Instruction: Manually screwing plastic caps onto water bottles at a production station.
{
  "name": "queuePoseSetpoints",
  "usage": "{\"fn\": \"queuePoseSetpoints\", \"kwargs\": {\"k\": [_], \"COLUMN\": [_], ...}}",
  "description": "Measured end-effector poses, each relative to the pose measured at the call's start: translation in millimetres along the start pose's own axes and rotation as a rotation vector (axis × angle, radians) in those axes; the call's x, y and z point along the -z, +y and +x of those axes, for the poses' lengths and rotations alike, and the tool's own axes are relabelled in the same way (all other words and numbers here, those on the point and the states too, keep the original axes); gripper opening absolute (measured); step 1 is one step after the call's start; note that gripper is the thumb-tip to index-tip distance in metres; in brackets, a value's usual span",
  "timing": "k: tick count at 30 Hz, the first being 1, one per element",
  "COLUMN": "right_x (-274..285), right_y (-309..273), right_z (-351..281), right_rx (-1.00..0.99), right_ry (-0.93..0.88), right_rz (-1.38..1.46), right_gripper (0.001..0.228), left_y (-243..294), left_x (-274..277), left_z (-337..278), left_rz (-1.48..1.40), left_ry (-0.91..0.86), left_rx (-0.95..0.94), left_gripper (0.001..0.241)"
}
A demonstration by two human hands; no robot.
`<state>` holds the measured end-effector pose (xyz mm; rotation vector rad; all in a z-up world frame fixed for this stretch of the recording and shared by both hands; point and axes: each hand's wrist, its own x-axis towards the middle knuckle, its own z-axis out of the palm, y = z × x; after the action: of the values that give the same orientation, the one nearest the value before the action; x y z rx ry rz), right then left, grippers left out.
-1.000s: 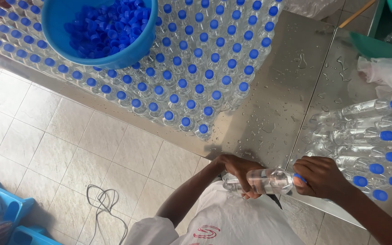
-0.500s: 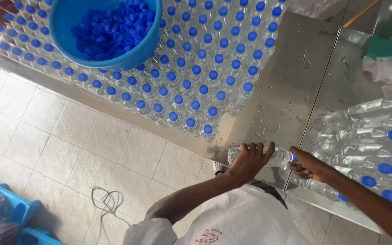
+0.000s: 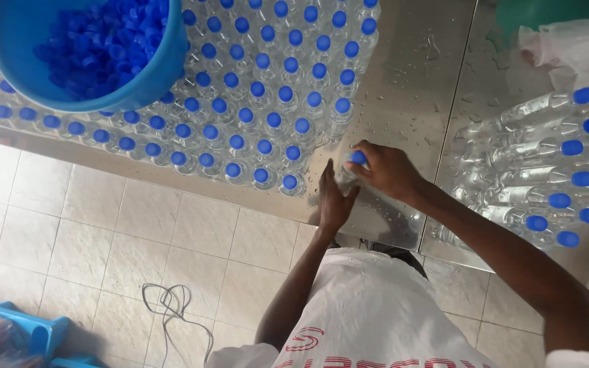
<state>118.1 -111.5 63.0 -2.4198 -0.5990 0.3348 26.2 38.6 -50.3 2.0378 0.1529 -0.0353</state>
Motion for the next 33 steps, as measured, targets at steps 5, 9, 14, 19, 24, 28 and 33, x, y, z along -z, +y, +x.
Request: {"fn": "queuePoseSetpoints", "kwargs": {"k": [5,9,14,19,24,28,33], "right_x": [-29,-28,17,85,164,167,138], "right_y": [4,-2,-3,77,132,185,245], "right_z": [37,49,18,-72,-166,-196,-171], "right_rx": [0.083,0.085,0.035,-0.175,-0.386,-0.541,-0.529], "right_ry": [0.056,0.09,0.004,0.234,0.492,0.428,0.321], "right_rz": [-0.103,-0.021,-0.066,-0.286,-0.368,-0.724,-0.743], "right_gripper": [0.039,0.043,0.055,0.031,0.029,0.027,0.044], "left_y": [-47,-77,-94,-170,-36,-47,-40], "left_x": [-12,-20,-37,-61,-6,-9,-35], "left_z": [15,51,53,61,49,51,36], "left_rz": [-1.378,-1.597,-1.766,-2.666,-1.558,-1.555,-1.711], "left_ry": [-0.109,-0.009,0.143,-0.444,0.29,0.193,-0.076], "left_rx": [0.524,0.521,0.594,0.68,0.748,0.697,0.642], "left_gripper": [0.086,0.082,0.081,0.048,0.059,0.045,0.027]}}
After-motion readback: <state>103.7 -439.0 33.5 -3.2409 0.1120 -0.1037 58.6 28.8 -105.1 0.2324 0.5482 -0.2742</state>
